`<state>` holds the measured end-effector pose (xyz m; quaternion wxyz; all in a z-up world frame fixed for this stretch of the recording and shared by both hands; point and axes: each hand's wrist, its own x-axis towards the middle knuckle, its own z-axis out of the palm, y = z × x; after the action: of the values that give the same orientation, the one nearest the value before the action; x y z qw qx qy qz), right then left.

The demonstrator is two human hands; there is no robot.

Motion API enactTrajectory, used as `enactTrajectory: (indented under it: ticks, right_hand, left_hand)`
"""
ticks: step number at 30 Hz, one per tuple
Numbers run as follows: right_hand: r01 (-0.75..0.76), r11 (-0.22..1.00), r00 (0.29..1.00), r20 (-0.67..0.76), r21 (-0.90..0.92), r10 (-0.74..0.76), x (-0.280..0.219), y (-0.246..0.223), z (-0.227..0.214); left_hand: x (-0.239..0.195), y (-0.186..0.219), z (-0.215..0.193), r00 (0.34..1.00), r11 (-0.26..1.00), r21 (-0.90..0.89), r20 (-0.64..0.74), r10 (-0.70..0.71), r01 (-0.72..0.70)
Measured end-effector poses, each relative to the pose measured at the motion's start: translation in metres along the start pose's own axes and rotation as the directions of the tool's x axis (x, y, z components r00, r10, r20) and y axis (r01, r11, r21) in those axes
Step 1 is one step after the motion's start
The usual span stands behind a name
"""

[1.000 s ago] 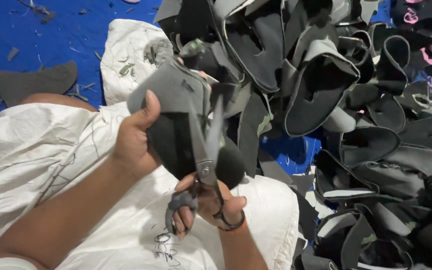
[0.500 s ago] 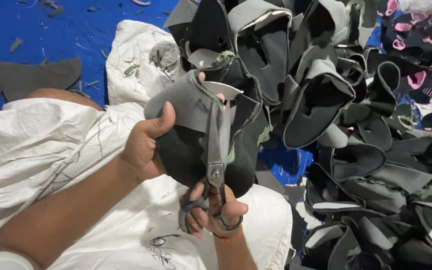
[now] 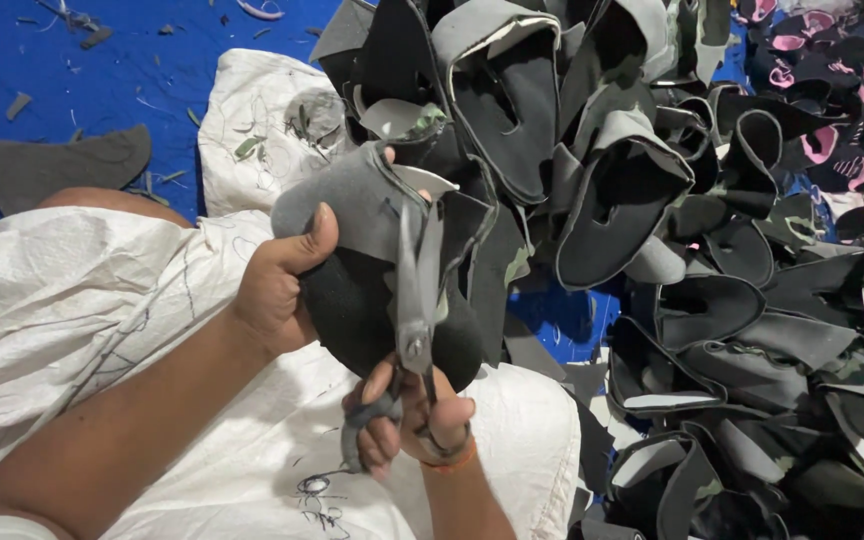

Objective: Trim excess fabric and material from shoe upper components using scissors.

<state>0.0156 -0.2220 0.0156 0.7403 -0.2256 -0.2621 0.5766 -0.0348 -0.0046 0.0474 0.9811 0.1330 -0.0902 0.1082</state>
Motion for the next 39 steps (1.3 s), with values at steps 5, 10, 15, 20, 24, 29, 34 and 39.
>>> enactTrajectory:
  ticks: [5,10,15,20,24,29,34,39]
  right_hand:
    - [0.158,0.987,0.984,-0.079,-0.007,-0.158,-0.001,0.004,-0.016]
    - [0.35,0.856,0.877,-0.189,-0.38,-0.442,0.005,-0.032,-0.019]
    - [0.32,0.745,0.794,-0.263,-0.586,-0.548,0.006,-0.052,-0.011]
    - [0.193,0.701,0.781,-0.326,-0.686,-0.533,-0.004,-0.059,-0.008]
    - [0.103,0.682,0.831,-0.315,-0.724,-0.459,0.019,-0.051,-0.008]
    - [0.041,0.614,0.832,-0.313,-0.788,-0.458,0.038,-0.048,-0.005]
    - [-0.04,0.56,0.752,-0.394,-0.828,-0.528,0.03,-0.036,-0.009]
    - [-0.122,0.513,0.679,-0.449,-0.849,-0.581,0.027,-0.027,-0.025]
  left_hand:
    - [0.0,-0.002,-0.009,0.989,0.993,-0.103,-0.128,-0.068,0.055]
    - [-0.018,0.011,-0.031,0.966,0.956,0.268,-0.19,0.173,-0.119]
    - [-0.017,0.02,-0.056,0.989,0.997,0.02,0.134,0.066,-0.069]
    - [0.009,-0.002,-0.001,0.776,0.053,0.933,0.326,-0.54,-0.355]
    - [-0.008,-0.012,0.026,0.753,0.412,0.871,0.456,-0.474,-0.268]
    - [-0.032,-0.045,0.062,0.935,0.403,0.884,-0.093,-0.342,0.235]
    - [-0.053,-0.033,0.088,0.944,0.221,0.968,-0.042,-0.328,0.12]
    - [-0.047,-0.026,0.094,0.892,-0.269,0.923,-0.349,-0.286,0.275]
